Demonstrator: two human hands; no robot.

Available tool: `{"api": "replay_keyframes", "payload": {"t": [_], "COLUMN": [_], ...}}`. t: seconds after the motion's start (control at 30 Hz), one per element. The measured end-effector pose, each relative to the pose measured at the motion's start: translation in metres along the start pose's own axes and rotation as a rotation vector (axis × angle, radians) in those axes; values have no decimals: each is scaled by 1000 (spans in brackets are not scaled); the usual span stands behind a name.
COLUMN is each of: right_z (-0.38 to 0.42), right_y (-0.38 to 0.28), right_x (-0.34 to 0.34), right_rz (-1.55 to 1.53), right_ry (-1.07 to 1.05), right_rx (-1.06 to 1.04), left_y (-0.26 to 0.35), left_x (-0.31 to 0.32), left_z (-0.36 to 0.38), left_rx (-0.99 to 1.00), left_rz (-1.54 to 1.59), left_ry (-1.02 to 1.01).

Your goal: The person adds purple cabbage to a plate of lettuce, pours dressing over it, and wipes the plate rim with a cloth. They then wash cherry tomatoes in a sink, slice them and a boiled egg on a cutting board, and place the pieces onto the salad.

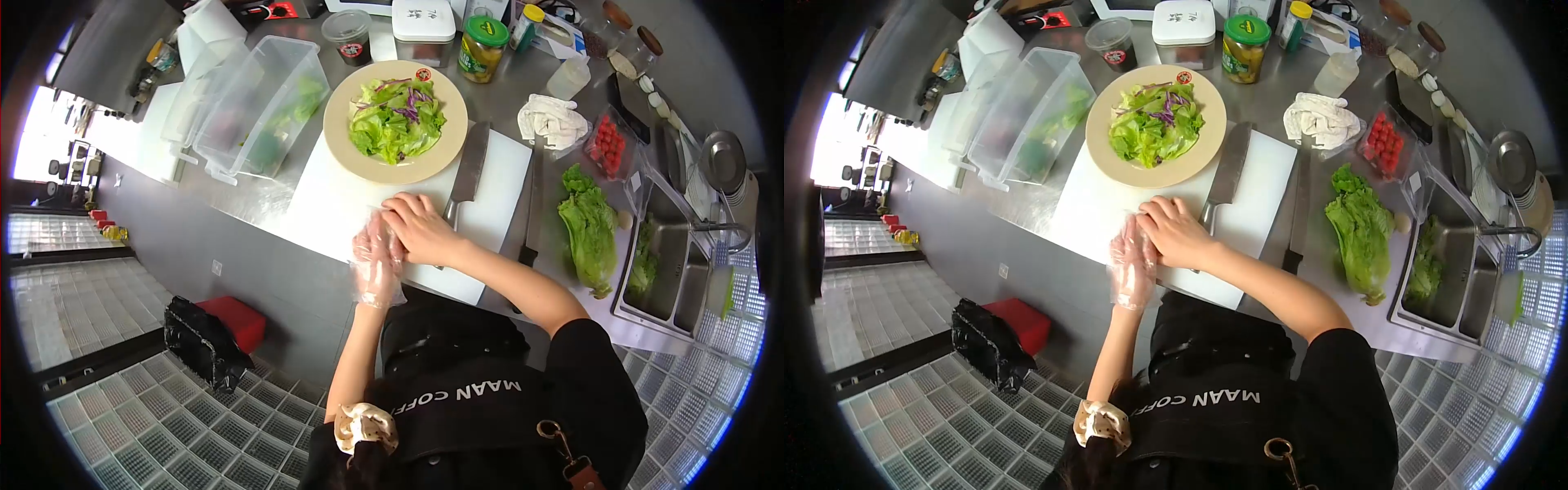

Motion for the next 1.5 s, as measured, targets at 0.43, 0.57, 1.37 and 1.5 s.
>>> {"api": "replay_keyframes", "payload": {"t": [0.43, 0.57, 1.37, 1.5], "right_z": [59, 66, 139, 143], "right_y": [-2, -6, -27, -42], "right_x": [-32, -27, -78, -69], "right_rz": [285, 366, -387, -576], "right_ry": [293, 341, 686, 620], "right_rx": [1100, 1188, 1529, 1551], "left_y": [6, 21, 55, 43], "left_x": [-3, 25, 101, 110], "left_z": [-62, -66, -57, -53], "left_rx": [312, 534, 286, -476], "left_rz": [226, 242, 527, 750], "left_ry": [-180, -376, -674, -890]}}
Point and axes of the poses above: each hand's wrist, its own z-axis away from the middle knuckle, its own x-axis out of the palm, y = z × x, the point moved 4 cm from there along -z, towards the middle knuckle, and after that the axes turned 13 degrees about y, right-handed, at the moved point
